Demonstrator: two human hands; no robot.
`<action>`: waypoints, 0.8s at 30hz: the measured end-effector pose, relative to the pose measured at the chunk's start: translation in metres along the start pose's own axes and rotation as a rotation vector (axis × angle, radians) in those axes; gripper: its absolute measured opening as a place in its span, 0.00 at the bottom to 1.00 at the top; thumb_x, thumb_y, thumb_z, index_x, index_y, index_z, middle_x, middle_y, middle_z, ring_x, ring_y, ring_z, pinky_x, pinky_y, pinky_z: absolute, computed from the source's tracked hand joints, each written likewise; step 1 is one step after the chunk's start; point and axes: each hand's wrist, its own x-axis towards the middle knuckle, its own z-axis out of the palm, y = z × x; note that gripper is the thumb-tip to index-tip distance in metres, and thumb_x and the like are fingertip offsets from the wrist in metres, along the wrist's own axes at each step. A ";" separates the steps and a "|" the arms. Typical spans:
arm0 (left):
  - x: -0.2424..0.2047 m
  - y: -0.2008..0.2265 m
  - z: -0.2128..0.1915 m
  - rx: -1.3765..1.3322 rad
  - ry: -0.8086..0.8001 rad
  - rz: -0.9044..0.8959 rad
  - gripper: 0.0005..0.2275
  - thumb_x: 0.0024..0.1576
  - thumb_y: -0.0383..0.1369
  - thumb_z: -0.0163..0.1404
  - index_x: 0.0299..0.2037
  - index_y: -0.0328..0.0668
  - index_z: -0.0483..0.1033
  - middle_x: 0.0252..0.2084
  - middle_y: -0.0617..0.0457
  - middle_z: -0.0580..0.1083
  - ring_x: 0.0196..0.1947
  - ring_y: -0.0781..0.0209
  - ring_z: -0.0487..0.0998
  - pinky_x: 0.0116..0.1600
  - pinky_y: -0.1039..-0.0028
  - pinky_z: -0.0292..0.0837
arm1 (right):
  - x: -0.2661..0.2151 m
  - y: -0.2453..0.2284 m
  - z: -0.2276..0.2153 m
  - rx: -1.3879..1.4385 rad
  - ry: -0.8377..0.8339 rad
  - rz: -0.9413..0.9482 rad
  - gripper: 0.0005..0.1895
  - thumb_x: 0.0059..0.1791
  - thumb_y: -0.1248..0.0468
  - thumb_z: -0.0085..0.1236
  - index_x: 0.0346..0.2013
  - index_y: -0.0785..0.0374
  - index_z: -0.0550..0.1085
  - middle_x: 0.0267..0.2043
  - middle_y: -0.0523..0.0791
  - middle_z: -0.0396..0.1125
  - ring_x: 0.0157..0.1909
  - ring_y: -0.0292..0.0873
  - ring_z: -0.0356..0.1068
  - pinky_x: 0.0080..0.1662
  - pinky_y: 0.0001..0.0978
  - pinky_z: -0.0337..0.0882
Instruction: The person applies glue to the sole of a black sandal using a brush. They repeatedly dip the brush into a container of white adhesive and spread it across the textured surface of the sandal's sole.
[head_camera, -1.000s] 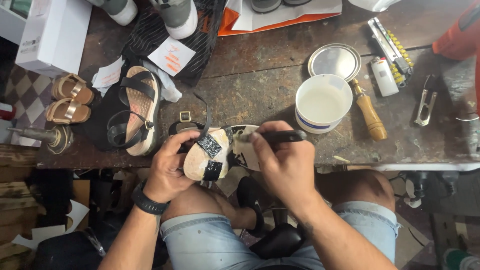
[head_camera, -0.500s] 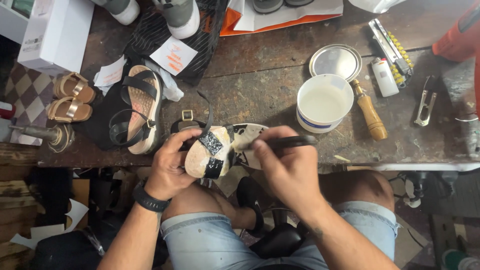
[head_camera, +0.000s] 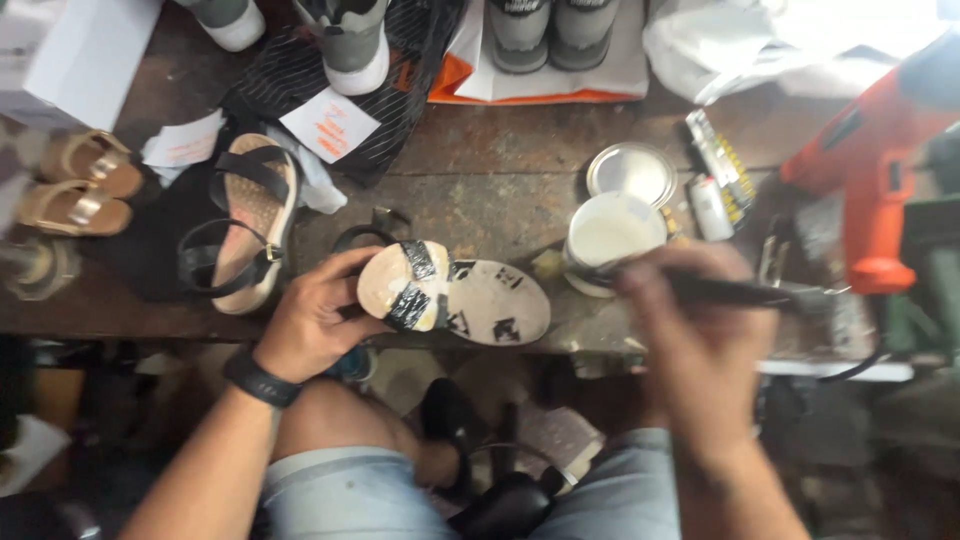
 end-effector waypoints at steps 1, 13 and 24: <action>-0.001 -0.001 -0.002 -0.002 -0.068 -0.058 0.15 0.49 0.31 0.69 0.46 0.39 0.85 0.62 0.43 0.77 0.60 0.44 0.79 0.65 0.59 0.72 | 0.012 -0.011 -0.010 0.047 0.011 0.040 0.05 0.54 0.66 0.62 0.39 0.64 0.74 0.34 0.50 0.73 0.29 0.42 0.71 0.35 0.30 0.69; 0.007 -0.032 -0.020 -0.141 -0.225 -0.199 0.25 0.50 0.32 0.67 0.61 0.48 0.79 0.65 0.51 0.77 0.66 0.57 0.77 0.70 0.67 0.68 | 0.085 -0.003 -0.007 -0.993 -0.383 0.146 0.12 0.49 0.54 0.56 0.41 0.51 0.82 0.31 0.47 0.78 0.39 0.51 0.78 0.46 0.42 0.71; 0.008 -0.040 -0.028 -0.315 -0.254 -0.205 0.21 0.52 0.30 0.65 0.57 0.46 0.82 0.61 0.56 0.80 0.62 0.62 0.78 0.67 0.69 0.71 | 0.081 0.076 -0.061 0.715 0.173 0.505 0.08 0.52 0.70 0.52 0.45 0.62 0.76 0.37 0.44 0.71 0.35 0.39 0.73 0.41 0.22 0.76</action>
